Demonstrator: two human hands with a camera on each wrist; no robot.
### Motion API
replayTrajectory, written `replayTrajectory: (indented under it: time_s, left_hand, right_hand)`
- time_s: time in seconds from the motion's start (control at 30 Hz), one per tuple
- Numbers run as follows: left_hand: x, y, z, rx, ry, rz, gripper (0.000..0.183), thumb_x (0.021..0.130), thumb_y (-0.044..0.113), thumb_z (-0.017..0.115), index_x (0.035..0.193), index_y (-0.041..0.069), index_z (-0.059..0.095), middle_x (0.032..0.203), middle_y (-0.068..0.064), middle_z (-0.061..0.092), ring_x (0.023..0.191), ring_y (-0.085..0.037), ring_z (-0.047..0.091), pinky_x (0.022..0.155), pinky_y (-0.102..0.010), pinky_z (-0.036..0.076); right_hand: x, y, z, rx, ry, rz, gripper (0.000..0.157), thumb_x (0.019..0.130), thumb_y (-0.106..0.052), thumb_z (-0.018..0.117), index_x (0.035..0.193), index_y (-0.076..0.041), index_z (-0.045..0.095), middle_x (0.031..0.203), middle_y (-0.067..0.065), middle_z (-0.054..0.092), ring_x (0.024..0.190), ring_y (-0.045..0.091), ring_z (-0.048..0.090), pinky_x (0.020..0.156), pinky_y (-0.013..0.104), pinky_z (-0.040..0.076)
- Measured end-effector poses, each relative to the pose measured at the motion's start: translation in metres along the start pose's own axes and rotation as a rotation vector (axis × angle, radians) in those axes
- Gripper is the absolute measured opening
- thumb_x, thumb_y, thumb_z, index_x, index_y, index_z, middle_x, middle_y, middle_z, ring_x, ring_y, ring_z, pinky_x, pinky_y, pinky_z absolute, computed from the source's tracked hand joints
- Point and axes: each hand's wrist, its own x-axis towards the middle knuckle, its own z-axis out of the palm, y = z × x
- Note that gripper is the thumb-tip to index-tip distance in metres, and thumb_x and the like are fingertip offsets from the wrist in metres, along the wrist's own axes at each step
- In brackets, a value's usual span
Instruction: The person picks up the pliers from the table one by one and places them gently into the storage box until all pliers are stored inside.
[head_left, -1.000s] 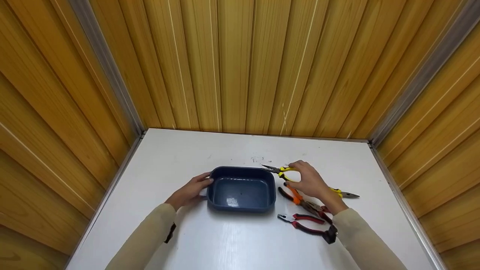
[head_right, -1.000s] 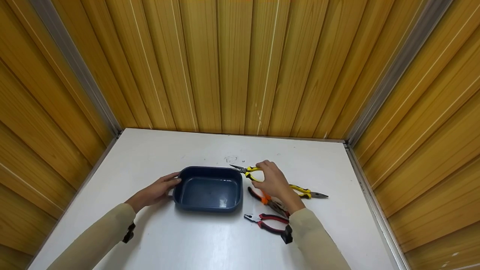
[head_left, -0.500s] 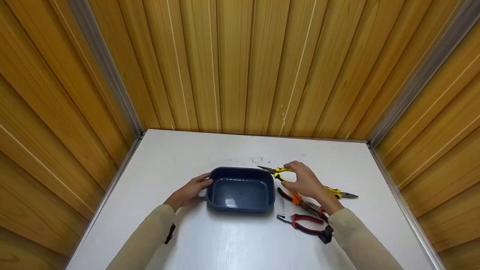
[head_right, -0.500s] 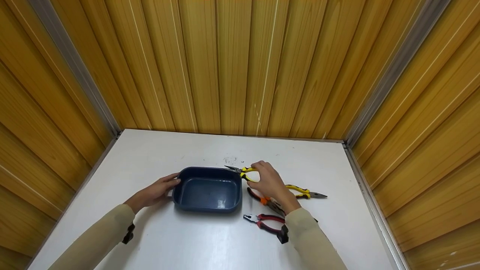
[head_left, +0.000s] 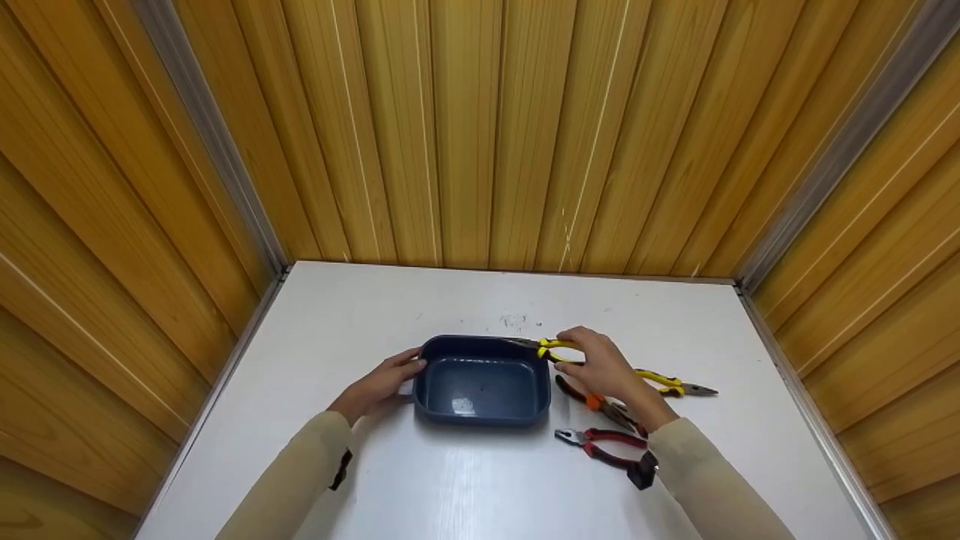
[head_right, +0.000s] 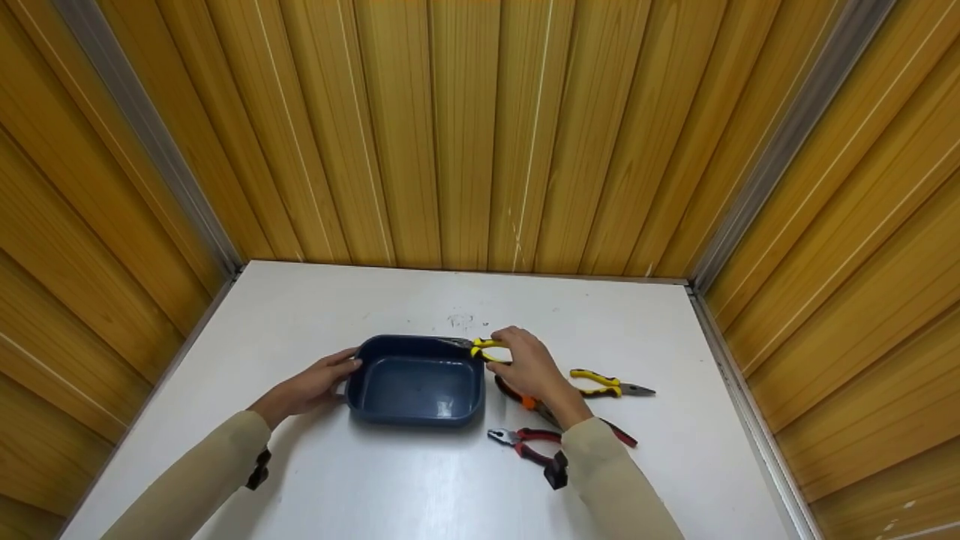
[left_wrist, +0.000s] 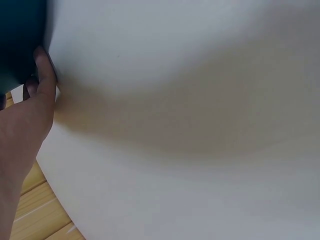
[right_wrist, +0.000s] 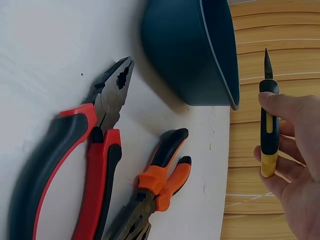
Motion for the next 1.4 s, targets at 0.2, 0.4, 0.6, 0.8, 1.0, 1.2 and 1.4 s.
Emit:
replayTrajectory:
  time_s: [0.2, 0.4, 0.6, 0.8, 1.0, 1.2, 1.4]
  left_hand:
    - [0.0, 0.0, 0.0, -0.007, -0.005, 0.0, 0.066, 0.111, 0.03, 0.059, 0.168, 0.01, 0.031, 0.169, -0.021, 0.032, 0.157, -0.04, 0.028, 0.111, -0.053, 0.049]
    - [0.0, -0.001, 0.001, -0.02, -0.007, 0.008, 0.064, 0.111, 0.028, 0.058, 0.167, 0.01, 0.033, 0.167, -0.021, 0.036, 0.155, -0.039, 0.032, 0.111, -0.054, 0.049]
    - [-0.002, -0.001, 0.0, -0.015, -0.022, 0.026, 0.059, 0.113, 0.026, 0.055, 0.166, 0.01, 0.035, 0.164, -0.022, 0.04, 0.153, -0.038, 0.035, 0.111, -0.057, 0.048]
    - [0.0, -0.002, 0.0, -0.039, -0.027, 0.024, 0.059, 0.113, 0.024, 0.055, 0.166, 0.01, 0.034, 0.166, -0.022, 0.038, 0.153, -0.037, 0.035, 0.111, -0.055, 0.048]
    - [0.001, -0.002, 0.001, -0.04, -0.023, 0.027, 0.059, 0.113, 0.024, 0.055, 0.166, 0.009, 0.034, 0.166, -0.022, 0.038, 0.152, -0.038, 0.036, 0.109, -0.054, 0.05]
    - [0.003, -0.003, 0.001, -0.025, -0.014, 0.024, 0.06, 0.113, 0.026, 0.056, 0.166, 0.009, 0.034, 0.167, -0.022, 0.035, 0.153, -0.038, 0.035, 0.108, -0.054, 0.051]
    - [0.001, -0.002, -0.001, 0.014, -0.009, 0.012, 0.062, 0.112, 0.03, 0.057, 0.167, 0.012, 0.034, 0.169, -0.021, 0.033, 0.154, -0.038, 0.033, 0.109, -0.053, 0.051]
  right_hand:
    - [0.001, -0.003, 0.005, 0.005, 0.004, -0.048, 0.048, 0.096, -0.025, 0.083, 0.137, -0.005, 0.067, 0.135, 0.01, 0.068, 0.127, 0.034, 0.062, 0.109, 0.058, 0.047]
    - [0.002, -0.006, 0.01, 0.025, 0.01, -0.059, 0.048, 0.096, -0.026, 0.082, 0.137, -0.007, 0.067, 0.134, 0.009, 0.068, 0.126, 0.033, 0.062, 0.109, 0.057, 0.047]
    - [0.005, -0.01, 0.014, 0.064, 0.016, -0.054, 0.049, 0.096, -0.024, 0.083, 0.138, -0.007, 0.067, 0.136, 0.009, 0.067, 0.128, 0.032, 0.062, 0.11, 0.055, 0.048]
    - [0.008, -0.015, 0.016, 0.08, 0.007, -0.047, 0.05, 0.096, -0.023, 0.083, 0.14, -0.006, 0.065, 0.139, 0.009, 0.066, 0.132, 0.031, 0.059, 0.112, 0.056, 0.046]
    - [0.012, -0.021, 0.02, 0.087, -0.005, -0.036, 0.051, 0.097, -0.025, 0.081, 0.141, -0.005, 0.065, 0.14, 0.01, 0.065, 0.134, 0.032, 0.058, 0.115, 0.057, 0.043]
    - [0.015, -0.025, 0.027, 0.08, 0.001, -0.042, 0.05, 0.096, -0.025, 0.082, 0.14, -0.006, 0.065, 0.14, 0.01, 0.066, 0.133, 0.032, 0.059, 0.114, 0.056, 0.044]
    - [0.018, -0.03, 0.03, 0.077, 0.001, -0.063, 0.05, 0.096, -0.025, 0.083, 0.14, -0.007, 0.065, 0.139, 0.009, 0.066, 0.131, 0.031, 0.06, 0.113, 0.056, 0.045]
